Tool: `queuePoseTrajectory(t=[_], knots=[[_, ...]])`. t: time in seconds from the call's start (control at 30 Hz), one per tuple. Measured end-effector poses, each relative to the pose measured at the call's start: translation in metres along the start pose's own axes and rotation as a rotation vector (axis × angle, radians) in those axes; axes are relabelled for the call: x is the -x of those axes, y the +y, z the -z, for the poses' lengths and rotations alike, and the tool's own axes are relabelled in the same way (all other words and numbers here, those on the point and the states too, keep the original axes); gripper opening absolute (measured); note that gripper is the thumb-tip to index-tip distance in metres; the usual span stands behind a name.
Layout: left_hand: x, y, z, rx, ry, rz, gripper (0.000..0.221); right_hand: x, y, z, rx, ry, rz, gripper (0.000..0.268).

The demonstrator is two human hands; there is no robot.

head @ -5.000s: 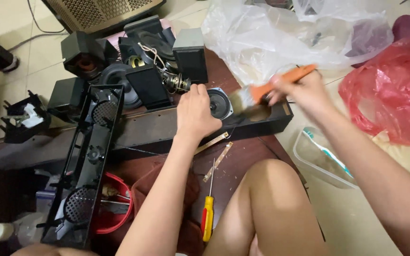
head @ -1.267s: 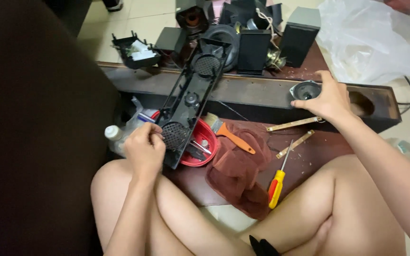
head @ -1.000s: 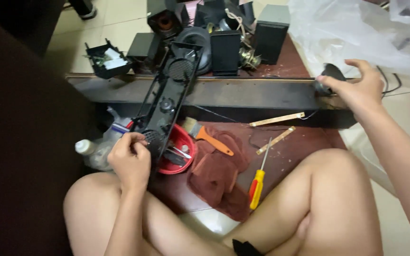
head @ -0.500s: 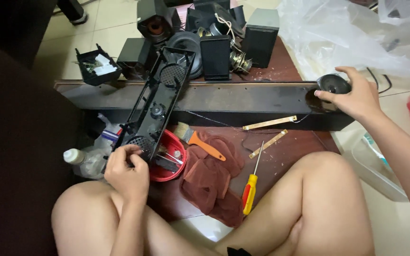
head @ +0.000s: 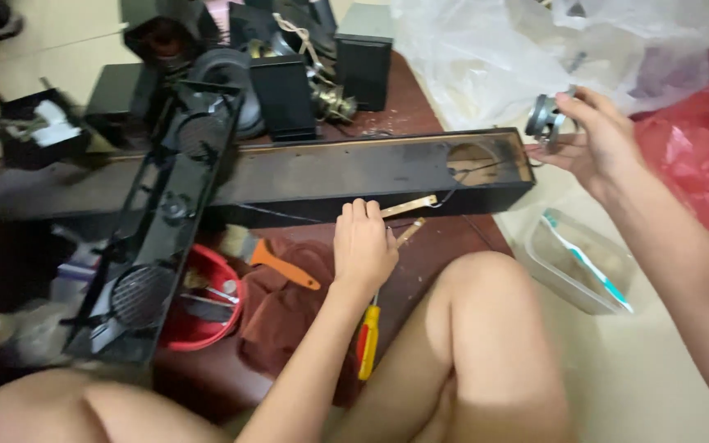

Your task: Cleaning the internal components and casing of a speaker system using a brush and reassembling the parts.

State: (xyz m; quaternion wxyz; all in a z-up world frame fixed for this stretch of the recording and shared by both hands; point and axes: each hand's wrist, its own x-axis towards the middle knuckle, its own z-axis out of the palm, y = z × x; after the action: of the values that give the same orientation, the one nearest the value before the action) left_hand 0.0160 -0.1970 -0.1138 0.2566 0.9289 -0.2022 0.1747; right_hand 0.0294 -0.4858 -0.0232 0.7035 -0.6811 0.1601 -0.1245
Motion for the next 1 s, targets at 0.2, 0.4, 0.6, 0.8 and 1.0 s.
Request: queuePoseTrajectory(t=[0.2,0.4,0.6,0.8,1.0], knots=[[-0.003,0.007,-0.025,-0.157,-0.092,-0.003,0.022,0.024,-0.015,-0.009,0.033,-0.029,-0.041,0.061],[-0.004,0.006,-0.023,-0.081,-0.065,0.030,0.015,0.021,-0.017,-0.016,0.077,-0.022,-0.029,0.057],[-0.012,0.016,0.006,0.016,-0.090,-0.050,0.016,0.027,-0.022,-0.054,0.384,-0.048,0.086,0.053],[-0.020,0.023,0.027,-0.066,-0.333,-0.038,0.016,0.016,0.000,-0.078,0.952,-0.002,0.109,0.077],[-0.014,0.019,0.026,-0.046,-0.372,-0.031,0.016,0.017,0.001,-0.078,1.137,-0.086,0.034,0.083]])
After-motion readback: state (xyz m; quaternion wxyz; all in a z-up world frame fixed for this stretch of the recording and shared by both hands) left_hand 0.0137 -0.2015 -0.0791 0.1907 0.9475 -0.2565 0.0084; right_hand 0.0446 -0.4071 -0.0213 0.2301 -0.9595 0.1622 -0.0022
